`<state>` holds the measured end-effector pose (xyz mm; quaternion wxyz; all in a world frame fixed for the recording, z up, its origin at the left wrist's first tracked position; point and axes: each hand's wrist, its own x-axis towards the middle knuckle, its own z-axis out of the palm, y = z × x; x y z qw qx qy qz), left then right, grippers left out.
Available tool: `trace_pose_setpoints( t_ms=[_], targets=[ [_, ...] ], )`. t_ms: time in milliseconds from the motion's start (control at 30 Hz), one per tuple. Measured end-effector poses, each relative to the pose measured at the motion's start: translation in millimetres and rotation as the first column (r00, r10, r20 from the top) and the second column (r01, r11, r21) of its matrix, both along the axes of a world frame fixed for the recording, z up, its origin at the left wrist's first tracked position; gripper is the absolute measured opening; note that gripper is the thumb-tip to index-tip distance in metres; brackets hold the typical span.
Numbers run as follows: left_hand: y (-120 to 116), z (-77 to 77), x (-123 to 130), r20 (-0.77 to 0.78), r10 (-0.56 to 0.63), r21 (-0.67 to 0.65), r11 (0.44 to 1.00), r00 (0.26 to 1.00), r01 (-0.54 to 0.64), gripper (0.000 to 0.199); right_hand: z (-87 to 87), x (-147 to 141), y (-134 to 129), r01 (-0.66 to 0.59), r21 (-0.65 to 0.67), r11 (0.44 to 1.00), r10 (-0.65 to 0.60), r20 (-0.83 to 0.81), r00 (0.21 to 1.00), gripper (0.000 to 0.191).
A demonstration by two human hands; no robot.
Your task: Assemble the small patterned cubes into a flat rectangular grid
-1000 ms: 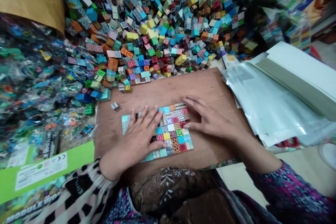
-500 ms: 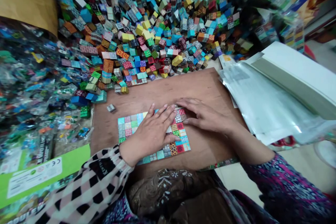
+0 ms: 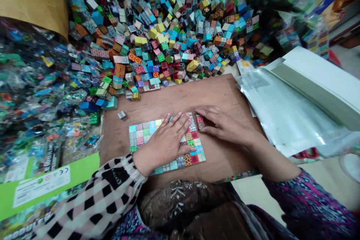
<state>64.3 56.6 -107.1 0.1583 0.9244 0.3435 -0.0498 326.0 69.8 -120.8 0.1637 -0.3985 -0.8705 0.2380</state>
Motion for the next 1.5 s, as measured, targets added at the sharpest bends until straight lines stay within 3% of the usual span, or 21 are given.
trace_pose_setpoints(
  t_ms=[167, 267, 400, 500, 667, 800, 967, 1100, 1200, 1300, 1500],
  targets=[
    [1.3, -1.0, 1.2, 0.001, 0.005, 0.004, 1.0, 1.0, -0.005, 0.091, -3.7, 20.7, -9.2, 0.133, 0.084, 0.988, -0.139, 0.06, 0.989, 0.059],
    [1.3, -2.5, -0.8, 0.016, -0.008, 0.022, 1.0, 1.0, 0.008, 0.091, 2.7, 20.9, -17.2, 0.191, 0.159, 0.969, -0.2, 0.042, 0.979, 0.059],
    [-5.4, -0.4, -14.2, 0.064, 0.042, 0.106, 0.993, 0.997, -0.048, 0.088, 15.7, -2.2, -25.5, 0.183, 0.179, 0.967, -0.185, -0.01, 0.983, 0.047],
    [-18.9, 2.3, -34.0, 0.085, 0.094, 0.202, 0.973, 0.992, -0.109, 0.093, 18.3, -27.7, -27.3, 0.13, 0.163, 0.978, -0.14, 0.05, 0.989, 0.047],
    [-47.4, -0.3, -65.5, 0.042, 0.154, 0.295, 0.942, 0.987, -0.16, 0.119, 10.2, -64.5, -28.0, 0.062, 0.173, 0.983, -0.099, 0.211, 0.972, 0.074],
    [-57.3, -8.4, -73.5, 0.0, 0.21, 0.275, 0.94, 0.978, -0.202, 0.116, -1.1, -80.3, -29.1, 0.003, 0.166, 0.986, -0.047, 0.261, 0.964, 0.087],
    [-55.9, -12.9, -72.6, 0.014, 0.235, 0.226, 0.946, 0.972, -0.232, 0.111, -11.4, -83.5, -30.6, -0.003, 0.155, 0.988, -0.038, 0.257, 0.966, 0.088],
    [-55.2, -13.1, -81.1, 0.089, 0.24, 0.184, 0.95, 0.967, -0.253, 0.103, -11.2, -79.0, -33.5, 0.014, 0.193, 0.981, -0.057, 0.221, 0.974, 0.081],
    [-58.0, -16.8, -92.0, 0.167, 0.358, 0.172, 0.907, 0.919, -0.384, 0.085, -7.4, -78.7, -39.2, 0.048, 0.218, 0.975, -0.092, 0.197, 0.976, 0.075],
    [-62.2, -21.5, -97.0, 0.188, 0.454, 0.144, 0.864, 0.871, -0.482, 0.082, -4.8, -85.1, -46.7, 0.033, 0.216, 0.976, -0.077, 0.199, 0.977, 0.079],
    [-63.3, -19.6, -88.4, 0.118, 0.458, 0.125, 0.873, 0.881, -0.471, 0.083, -9.6, -103.5, -54.5, -0.016, 0.182, 0.983, -0.033, 0.263, 0.964, 0.086]
  ],
)
